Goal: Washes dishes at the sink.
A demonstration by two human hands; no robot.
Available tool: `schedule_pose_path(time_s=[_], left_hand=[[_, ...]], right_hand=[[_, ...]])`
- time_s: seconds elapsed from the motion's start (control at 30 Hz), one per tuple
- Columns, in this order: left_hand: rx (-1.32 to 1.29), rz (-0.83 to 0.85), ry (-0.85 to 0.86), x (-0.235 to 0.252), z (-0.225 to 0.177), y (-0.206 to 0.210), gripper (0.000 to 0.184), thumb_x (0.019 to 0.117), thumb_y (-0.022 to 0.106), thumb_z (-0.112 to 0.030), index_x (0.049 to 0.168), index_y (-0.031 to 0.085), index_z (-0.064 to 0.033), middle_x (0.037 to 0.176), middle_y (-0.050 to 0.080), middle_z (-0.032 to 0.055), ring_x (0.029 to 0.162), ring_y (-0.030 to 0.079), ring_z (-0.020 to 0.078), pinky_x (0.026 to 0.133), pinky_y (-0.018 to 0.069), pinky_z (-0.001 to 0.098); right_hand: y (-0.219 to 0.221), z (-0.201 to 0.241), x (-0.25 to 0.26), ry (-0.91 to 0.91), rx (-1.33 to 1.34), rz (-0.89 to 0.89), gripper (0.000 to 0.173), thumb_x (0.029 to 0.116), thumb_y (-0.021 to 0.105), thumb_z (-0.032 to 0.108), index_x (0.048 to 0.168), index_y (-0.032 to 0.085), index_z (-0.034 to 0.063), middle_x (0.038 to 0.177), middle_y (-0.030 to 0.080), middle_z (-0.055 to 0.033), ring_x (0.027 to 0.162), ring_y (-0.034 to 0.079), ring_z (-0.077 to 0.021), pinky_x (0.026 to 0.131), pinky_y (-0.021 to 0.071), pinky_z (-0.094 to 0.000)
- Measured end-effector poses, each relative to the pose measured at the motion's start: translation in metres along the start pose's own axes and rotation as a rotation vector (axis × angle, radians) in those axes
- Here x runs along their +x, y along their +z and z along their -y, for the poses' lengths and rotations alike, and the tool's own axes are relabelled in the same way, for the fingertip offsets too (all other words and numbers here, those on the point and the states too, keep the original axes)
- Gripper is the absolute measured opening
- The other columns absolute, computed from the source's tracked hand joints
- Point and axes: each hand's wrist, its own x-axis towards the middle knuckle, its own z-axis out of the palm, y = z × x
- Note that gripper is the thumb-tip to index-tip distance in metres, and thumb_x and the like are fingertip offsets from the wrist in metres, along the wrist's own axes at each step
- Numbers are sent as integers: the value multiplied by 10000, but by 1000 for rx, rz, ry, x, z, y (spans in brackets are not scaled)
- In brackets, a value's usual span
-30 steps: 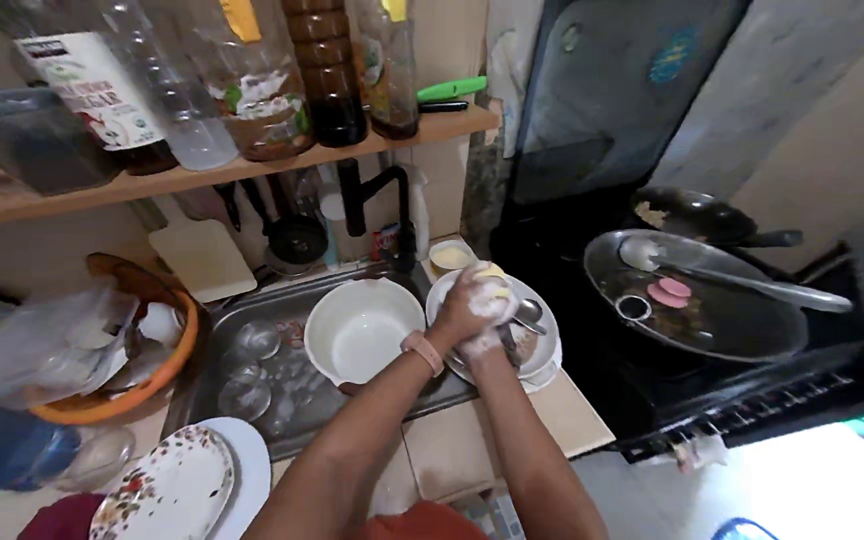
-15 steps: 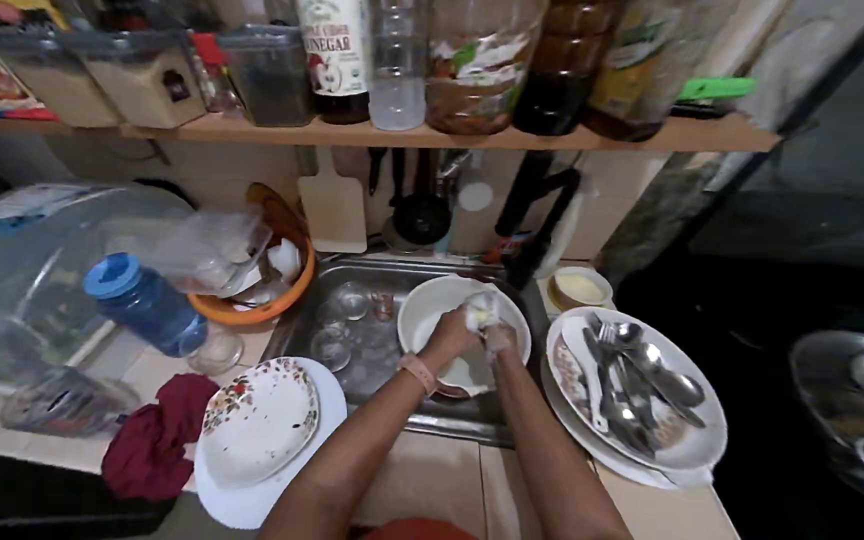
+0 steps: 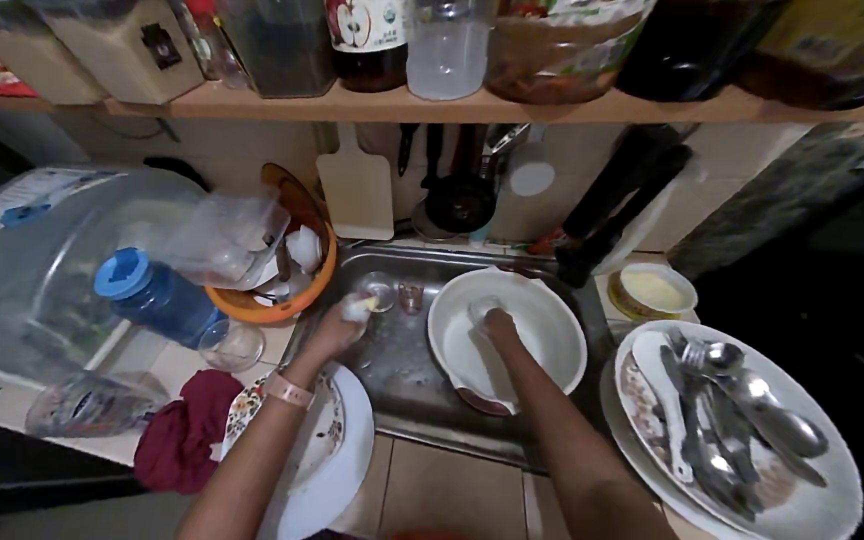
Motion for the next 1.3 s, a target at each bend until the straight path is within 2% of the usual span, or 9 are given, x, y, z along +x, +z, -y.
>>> schedule_pose_path(time_s=[0.13,0.27,0.5,0.67,0.87,0.97,1.1,1.2,1.3], left_hand=[[-40,-21,-7,1,3,-21,452,1006,566,-24,1452,493,-14,1383,569,212,1225,576,264,1038,475,412],[-135,-41,-6,8,-1,-16,469,1005,538,12,1468,482,-38,1391,563,196,1193,586,237,1000,492,387],[-271,-57,-32,16,0,0,428,1032,456,-5,1455,400,32,1315,552,213,1071,589,205,914,504,348],[-283,-6,-27,14,3,0,438,1018,451,2,1450,384,36,1324,537,209,1069,588,195,899,512,335],[-284,-9,-15,11,-2,9,449,1020,453,12,1460,368,41,1347,523,225,1086,586,214,914,509,349],[-253,-130,97,14,0,17,462,988,513,36,1437,408,70,1338,538,267,1106,596,257,930,516,381],[-152,-107,158,8,-14,34,490,1004,518,23,1474,387,58,1391,525,289,1211,576,311,1009,489,430],[-236,-38,286,-19,-40,76,511,1009,481,32,1507,372,66,1418,517,286,1228,576,282,1034,480,400],[-292,-111,654,-37,-55,136,478,947,547,21,1400,480,159,1425,518,325,1300,557,311,1104,454,398]], right_hand=[[2,47,-1,-98,53,-106,418,1051,538,111,1386,516,-138,1449,477,-367,1399,428,-502,1157,351,-588],[25,103,8,-209,349,3,489,1062,572,268,1413,518,-69,1373,573,-314,1286,568,-428,1099,438,-548],[71,128,47,-265,-10,97,531,1066,462,83,1572,340,-20,1614,320,-285,1515,279,-435,1228,246,-537],[82,129,45,-179,129,-58,400,1084,474,185,1407,572,-29,1475,533,-251,1429,448,-391,1202,318,-502],[63,130,18,-138,222,22,475,1061,562,291,1337,585,-95,1426,555,-283,1383,503,-378,1164,377,-487],[46,116,-2,-224,488,25,440,953,727,239,1191,648,-122,1262,631,-298,1212,604,-373,1073,453,-509],[17,72,-47,-449,951,107,158,991,611,62,1001,611,-96,925,654,-124,844,641,-142,816,563,-326],[-2,43,-89,-478,1257,36,248,1014,488,37,1232,485,-82,952,635,-109,816,643,-139,758,569,-323],[-8,25,-123,-413,1580,-125,374,1090,357,142,1447,344,30,970,616,-77,775,633,-117,700,561,-301]])
